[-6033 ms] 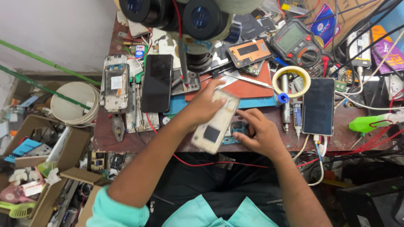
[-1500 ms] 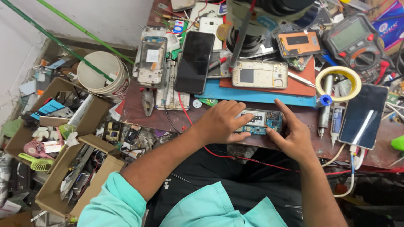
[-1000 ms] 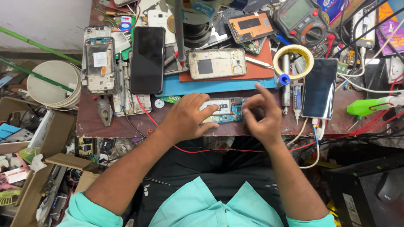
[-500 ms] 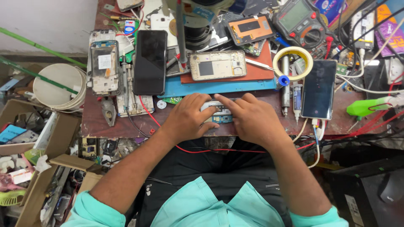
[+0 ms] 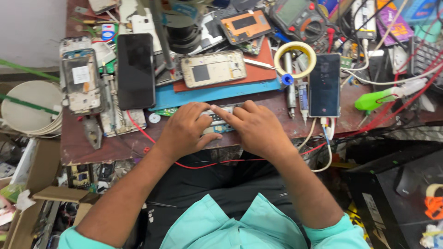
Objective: The person disassembles a smartphone, removes the back cover and battery, then uses a soldering iron to work on the motherboard. They also connect test leads to the board and handle various tools and components on the workbench.
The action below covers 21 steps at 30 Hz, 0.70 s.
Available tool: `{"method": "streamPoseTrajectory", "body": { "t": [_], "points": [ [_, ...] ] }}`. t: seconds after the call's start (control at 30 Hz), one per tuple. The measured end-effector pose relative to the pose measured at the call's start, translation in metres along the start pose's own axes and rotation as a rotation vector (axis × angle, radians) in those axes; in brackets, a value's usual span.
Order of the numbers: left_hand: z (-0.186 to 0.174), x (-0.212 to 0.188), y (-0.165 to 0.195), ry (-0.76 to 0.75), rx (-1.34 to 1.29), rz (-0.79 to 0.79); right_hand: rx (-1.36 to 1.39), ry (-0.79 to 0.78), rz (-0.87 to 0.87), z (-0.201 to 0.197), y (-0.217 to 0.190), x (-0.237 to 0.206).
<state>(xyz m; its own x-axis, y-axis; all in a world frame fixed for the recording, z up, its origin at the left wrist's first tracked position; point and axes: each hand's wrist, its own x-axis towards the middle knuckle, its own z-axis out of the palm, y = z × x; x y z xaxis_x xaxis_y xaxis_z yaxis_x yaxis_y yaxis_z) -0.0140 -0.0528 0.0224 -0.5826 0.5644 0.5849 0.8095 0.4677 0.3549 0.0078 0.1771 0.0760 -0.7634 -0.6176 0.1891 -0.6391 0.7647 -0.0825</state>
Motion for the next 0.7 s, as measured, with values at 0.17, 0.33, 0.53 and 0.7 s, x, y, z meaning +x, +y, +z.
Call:
{"method": "streamPoseTrajectory", "body": {
  "t": [0.17,0.33,0.53,0.7],
  "points": [
    [0.002,0.003,0.002,0.01,0.027,0.026,-0.053,0.052,-0.018,0.006,0.001,-0.009],
    [0.003,0.0,0.003,0.007,0.063,0.049,-0.127,0.035,-0.054,0.007,0.002,-0.011],
    [0.003,-0.004,0.0,0.035,0.084,0.063,0.05,0.056,-0.104,0.016,0.02,-0.016],
    [0.004,-0.006,-0.003,0.024,0.059,0.046,0.376,0.148,0.061,0.029,0.042,-0.028]
  ]
}}
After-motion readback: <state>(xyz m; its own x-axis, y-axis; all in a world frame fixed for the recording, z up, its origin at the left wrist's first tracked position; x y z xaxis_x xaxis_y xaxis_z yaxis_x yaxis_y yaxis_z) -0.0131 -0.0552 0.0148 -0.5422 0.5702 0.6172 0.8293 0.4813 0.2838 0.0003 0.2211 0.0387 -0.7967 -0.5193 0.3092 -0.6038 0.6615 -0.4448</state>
